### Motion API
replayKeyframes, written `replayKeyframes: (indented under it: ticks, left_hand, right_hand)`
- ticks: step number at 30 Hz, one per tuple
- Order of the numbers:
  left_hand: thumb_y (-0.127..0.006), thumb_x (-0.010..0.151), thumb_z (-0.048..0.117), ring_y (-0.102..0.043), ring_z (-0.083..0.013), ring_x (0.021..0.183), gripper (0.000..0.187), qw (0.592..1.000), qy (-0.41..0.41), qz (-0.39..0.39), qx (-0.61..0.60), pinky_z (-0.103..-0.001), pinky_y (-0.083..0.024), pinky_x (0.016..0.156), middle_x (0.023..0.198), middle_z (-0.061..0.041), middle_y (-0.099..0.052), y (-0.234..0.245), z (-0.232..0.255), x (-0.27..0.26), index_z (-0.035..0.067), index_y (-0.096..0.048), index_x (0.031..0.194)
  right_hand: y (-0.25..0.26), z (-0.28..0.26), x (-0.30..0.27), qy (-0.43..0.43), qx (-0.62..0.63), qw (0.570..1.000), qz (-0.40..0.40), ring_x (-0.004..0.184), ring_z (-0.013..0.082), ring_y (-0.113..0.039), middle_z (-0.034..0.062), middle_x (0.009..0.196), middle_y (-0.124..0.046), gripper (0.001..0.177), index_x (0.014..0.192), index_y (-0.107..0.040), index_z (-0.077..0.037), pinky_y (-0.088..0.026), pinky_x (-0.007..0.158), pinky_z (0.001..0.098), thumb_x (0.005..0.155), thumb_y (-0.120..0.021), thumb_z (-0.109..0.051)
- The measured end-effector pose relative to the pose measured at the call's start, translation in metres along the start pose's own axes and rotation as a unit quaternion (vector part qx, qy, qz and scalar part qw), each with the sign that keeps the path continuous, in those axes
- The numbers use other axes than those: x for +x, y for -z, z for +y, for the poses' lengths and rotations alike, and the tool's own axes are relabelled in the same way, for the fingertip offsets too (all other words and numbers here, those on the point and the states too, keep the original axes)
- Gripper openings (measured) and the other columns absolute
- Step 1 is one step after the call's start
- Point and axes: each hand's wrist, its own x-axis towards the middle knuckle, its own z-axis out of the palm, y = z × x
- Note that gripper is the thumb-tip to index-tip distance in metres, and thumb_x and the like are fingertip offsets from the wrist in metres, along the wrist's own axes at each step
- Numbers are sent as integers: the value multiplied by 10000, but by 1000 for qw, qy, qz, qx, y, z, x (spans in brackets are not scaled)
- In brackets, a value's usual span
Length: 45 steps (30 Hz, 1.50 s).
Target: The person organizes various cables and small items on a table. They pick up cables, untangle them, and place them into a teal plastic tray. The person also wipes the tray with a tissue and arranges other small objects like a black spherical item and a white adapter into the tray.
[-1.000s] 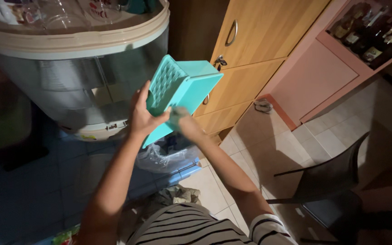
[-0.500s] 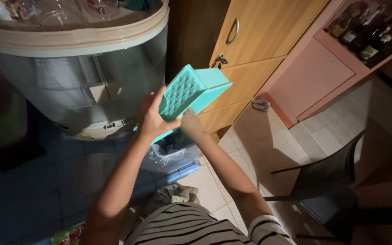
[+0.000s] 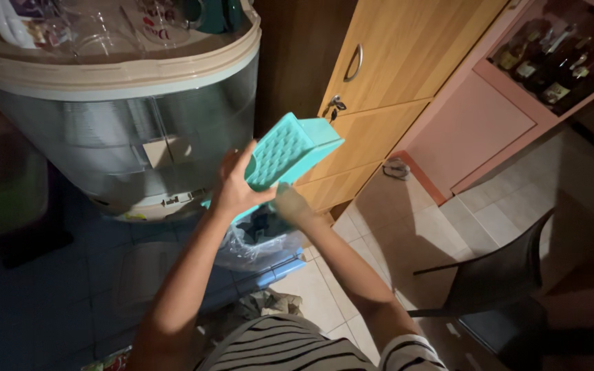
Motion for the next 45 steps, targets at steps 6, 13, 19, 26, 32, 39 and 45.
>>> replayKeyframes:
  ticks: [6,13,19,26,32,39,45]
  left_hand:
    - [-901,679,280,-651,-381,971,871,1000,-9,18,-14,-468,-524,888,1074,-228,-663,3,6,8,-72,-555,1397]
    - [-886,654,281,-651,-361,964,881,999,-9,8,-39,-448,-526,890,1070,-225,-654,7,15,10,-86,-547,1381]
    - [-905,672,270,-639,-384,989,860,998,-42,47,27,-453,-517,897,1099,-233,-648,17,6,7,-64,-561,1385]
    - [-890,695,273,-646,-350,1030,869,996,-8,70,-53,-426,-523,928,1142,-222,-637,3,6,3,-88,-533,1401]
    - [-872,720,243,-604,-336,1091,883,987,53,102,-112,-425,-509,961,1205,-236,-596,-12,-16,-2,-108,-492,1436]
    - [-873,717,230,-602,-338,1108,873,991,42,101,-75,-430,-510,964,1201,-237,-610,-15,-20,-6,-103,-501,1433]
    - [-869,707,251,-618,-313,1090,865,992,62,99,-45,-424,-511,956,1204,-222,-631,5,-36,-12,-96,-526,1421]
  right_hand:
    - [14,-30,14,-262,108,957,62,1294,403,-566,207,1383,-603,346,1317,-572,-65,-454,1096,456,987,-562,-166]
    - [-2,-52,19,-140,78,983,85,1259,433,-538,230,1357,-582,445,1342,-584,-31,-469,1035,486,906,-593,-121]
    - [17,-7,-6,-64,-213,959,-175,1109,399,-581,196,1218,-620,277,1110,-709,-42,-480,978,463,873,-641,-168]
    - [-1,-24,6,5,-54,982,184,1148,443,-592,272,1252,-621,357,1172,-663,22,-502,994,474,817,-633,-6]
    - [-4,-76,11,-81,80,986,120,1150,435,-602,221,1182,-664,303,1154,-694,-21,-500,1000,472,854,-698,16]
    - [-4,-109,-11,38,147,984,97,1122,398,-609,175,1141,-649,376,1128,-710,-64,-514,966,465,785,-705,89]
    - [18,-52,-26,-56,-45,990,118,1103,407,-613,203,1128,-660,329,1043,-707,-65,-501,912,464,733,-772,22]
